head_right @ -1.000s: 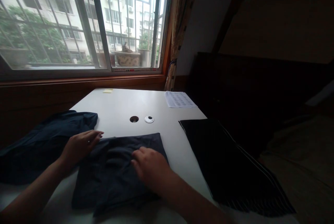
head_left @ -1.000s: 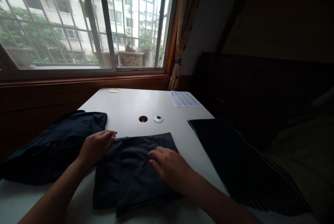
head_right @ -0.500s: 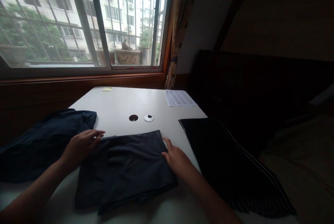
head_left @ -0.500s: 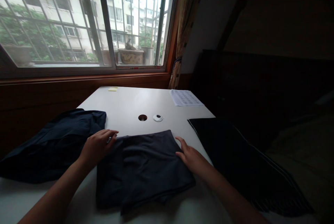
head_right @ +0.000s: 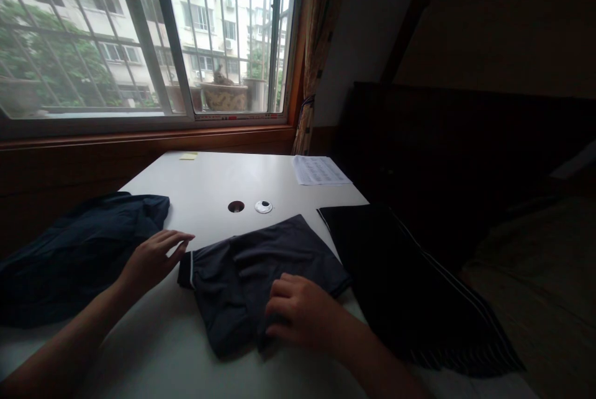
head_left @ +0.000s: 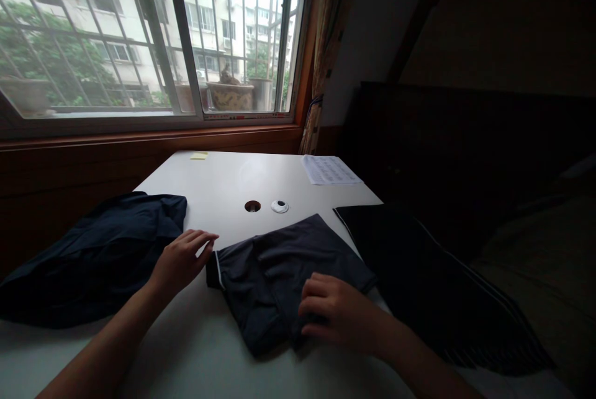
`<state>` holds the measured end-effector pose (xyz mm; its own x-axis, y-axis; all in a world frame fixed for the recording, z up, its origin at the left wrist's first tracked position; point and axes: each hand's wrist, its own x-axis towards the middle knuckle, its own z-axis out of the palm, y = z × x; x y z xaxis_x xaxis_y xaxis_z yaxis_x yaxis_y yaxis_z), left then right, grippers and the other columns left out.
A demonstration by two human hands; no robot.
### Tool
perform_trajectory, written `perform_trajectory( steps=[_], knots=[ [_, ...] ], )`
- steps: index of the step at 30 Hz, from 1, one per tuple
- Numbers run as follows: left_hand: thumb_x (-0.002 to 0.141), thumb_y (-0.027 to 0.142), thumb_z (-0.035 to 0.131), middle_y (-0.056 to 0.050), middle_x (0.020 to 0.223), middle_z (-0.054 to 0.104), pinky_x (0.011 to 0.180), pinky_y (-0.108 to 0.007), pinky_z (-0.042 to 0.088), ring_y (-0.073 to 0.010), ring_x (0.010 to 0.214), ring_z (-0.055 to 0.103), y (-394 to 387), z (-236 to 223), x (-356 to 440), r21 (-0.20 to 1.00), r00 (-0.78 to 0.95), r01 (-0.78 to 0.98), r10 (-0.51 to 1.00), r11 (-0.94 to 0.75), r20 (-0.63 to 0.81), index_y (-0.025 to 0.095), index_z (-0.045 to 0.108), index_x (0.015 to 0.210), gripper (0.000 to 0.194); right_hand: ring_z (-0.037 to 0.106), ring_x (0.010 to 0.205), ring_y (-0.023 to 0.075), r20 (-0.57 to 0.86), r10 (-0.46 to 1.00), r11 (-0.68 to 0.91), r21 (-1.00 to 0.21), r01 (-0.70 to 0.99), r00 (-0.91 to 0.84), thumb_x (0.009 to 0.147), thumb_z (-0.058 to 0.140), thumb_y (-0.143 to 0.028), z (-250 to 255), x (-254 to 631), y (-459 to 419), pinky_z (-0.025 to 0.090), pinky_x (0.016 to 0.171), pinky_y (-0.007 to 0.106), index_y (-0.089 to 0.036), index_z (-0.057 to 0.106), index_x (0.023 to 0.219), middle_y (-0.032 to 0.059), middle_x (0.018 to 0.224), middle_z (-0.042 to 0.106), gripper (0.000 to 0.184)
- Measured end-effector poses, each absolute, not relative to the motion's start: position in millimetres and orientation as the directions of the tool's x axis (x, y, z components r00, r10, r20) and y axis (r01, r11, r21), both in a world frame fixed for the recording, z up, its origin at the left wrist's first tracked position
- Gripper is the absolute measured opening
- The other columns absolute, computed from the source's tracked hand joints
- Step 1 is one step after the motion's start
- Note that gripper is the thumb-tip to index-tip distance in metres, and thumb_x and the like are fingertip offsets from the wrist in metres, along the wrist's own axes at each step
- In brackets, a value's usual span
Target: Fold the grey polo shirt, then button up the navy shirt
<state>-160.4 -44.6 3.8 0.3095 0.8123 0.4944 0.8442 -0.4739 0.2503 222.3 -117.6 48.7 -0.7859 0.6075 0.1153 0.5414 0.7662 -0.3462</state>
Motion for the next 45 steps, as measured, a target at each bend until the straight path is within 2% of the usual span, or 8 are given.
perform_trajectory(
  steps=[4, 10, 15, 18, 23, 30, 37, 45],
  knots=[
    [0.099, 0.034, 0.048, -0.005, 0.106, 0.074, 0.087, -0.038, 0.053, -0.0237, 0.100, 0.067, -45, 3, -158, 0.249, 0.343, 0.830, 0.808, -0.500, 0.479, 0.026, 0.070, 0.112, 0.026, 0.060, 0.090, 0.0186, 0.101, 0.601, 0.778, -0.304, 0.550, -0.793, 0.077, 0.084, -0.032, 41, 220, -130, 0.046, 0.078, 0.030, -0.023, 0.069, 0.101, 0.0016, 0.100, 0.068, 0.030],
    [0.099, 0.031, 0.048, -0.005, 0.105, 0.074, 0.086, -0.037, 0.053, -0.0237, 0.100, 0.067, -45, 0, -157, 0.243, 0.360, 0.825, 0.807, -0.510, 0.468, 0.024, 0.069, 0.110, 0.025, 0.058, 0.083, 0.0182, 0.202, 0.568, 0.822, -0.185, 0.539, -0.798, 0.086, 0.075, -0.034, 18, 222, -132, 0.044, 0.077, 0.031, -0.021, 0.067, 0.098, 0.0028, 0.092, 0.067, 0.020],
    [0.099, 0.031, 0.049, -0.005, 0.104, 0.074, 0.086, -0.036, 0.053, -0.0236, 0.100, 0.067, -44, -1, -157, 0.236, 0.373, 0.822, 0.803, -0.519, 0.465, 0.025, 0.069, 0.110, 0.024, 0.055, 0.080, 0.0182, 0.249, 0.531, 0.844, -0.080, 0.530, -0.810, 0.089, 0.066, -0.025, 8, 215, -139, 0.040, 0.071, 0.031, -0.021, 0.063, 0.090, 0.0022, 0.086, 0.065, 0.006],
    [0.099, 0.030, 0.049, -0.006, 0.104, 0.074, 0.085, -0.036, 0.053, -0.0237, 0.100, 0.067, -44, -2, -158, 0.227, 0.382, 0.821, 0.801, -0.523, 0.461, 0.025, 0.068, 0.111, 0.024, 0.054, 0.078, 0.0179, 0.313, 0.511, 0.852, -0.066, 0.519, -0.800, 0.088, 0.062, -0.021, 11, 212, -142, 0.040, 0.071, 0.033, -0.020, 0.061, 0.087, 0.0022, 0.082, 0.063, 0.002],
    [0.099, 0.030, 0.048, -0.006, 0.105, 0.074, 0.085, -0.037, 0.053, -0.0241, 0.100, 0.067, -44, -1, -158, 0.220, 0.381, 0.826, 0.802, -0.519, 0.460, 0.024, 0.069, 0.110, 0.024, 0.055, 0.084, 0.0194, 0.411, 0.487, 0.863, -0.092, 0.496, -0.771, 0.088, 0.059, -0.021, 22, 210, -149, 0.044, 0.081, 0.036, -0.020, 0.061, 0.090, 0.0036, 0.083, 0.064, 0.002],
    [0.097, 0.028, 0.050, -0.005, 0.105, 0.074, 0.087, -0.037, 0.054, -0.0238, 0.101, 0.067, -45, -2, -156, 0.251, 0.374, 0.813, 0.802, -0.525, 0.465, 0.025, 0.069, 0.110, 0.023, 0.055, 0.087, 0.0199, 0.210, 0.494, 0.869, -0.107, 0.482, -0.844, 0.085, 0.066, -0.022, 10, 210, -151, 0.046, 0.079, 0.034, -0.020, 0.059, 0.086, 0.0028, 0.087, 0.064, 0.007],
    [0.100, 0.035, 0.049, -0.005, 0.102, 0.074, 0.085, -0.036, 0.052, -0.0233, 0.098, 0.065, -46, 13, -135, 0.360, 0.375, 0.760, 0.818, -0.541, 0.436, 0.026, 0.071, 0.107, 0.025, 0.054, 0.084, 0.0179, 0.192, 0.481, 0.876, -0.115, 0.468, -0.855, 0.091, 0.063, -0.020, 12, 216, -150, 0.046, 0.076, 0.031, -0.020, 0.062, 0.092, 0.0028, 0.091, 0.064, 0.002],
    [0.094, 0.041, 0.056, -0.008, 0.099, 0.071, 0.083, -0.037, 0.052, -0.0231, 0.089, 0.066, -27, 17, -83, 0.520, 0.386, 0.688, 0.861, -0.507, 0.330, 0.022, 0.065, 0.115, 0.030, 0.051, 0.076, 0.0186, 0.207, 0.499, 0.852, 0.061, 0.520, -0.841, 0.089, 0.064, -0.012, 18, 212, -155, 0.037, 0.064, 0.033, -0.019, 0.058, 0.083, 0.0019, 0.081, 0.061, 0.011]
  ],
)
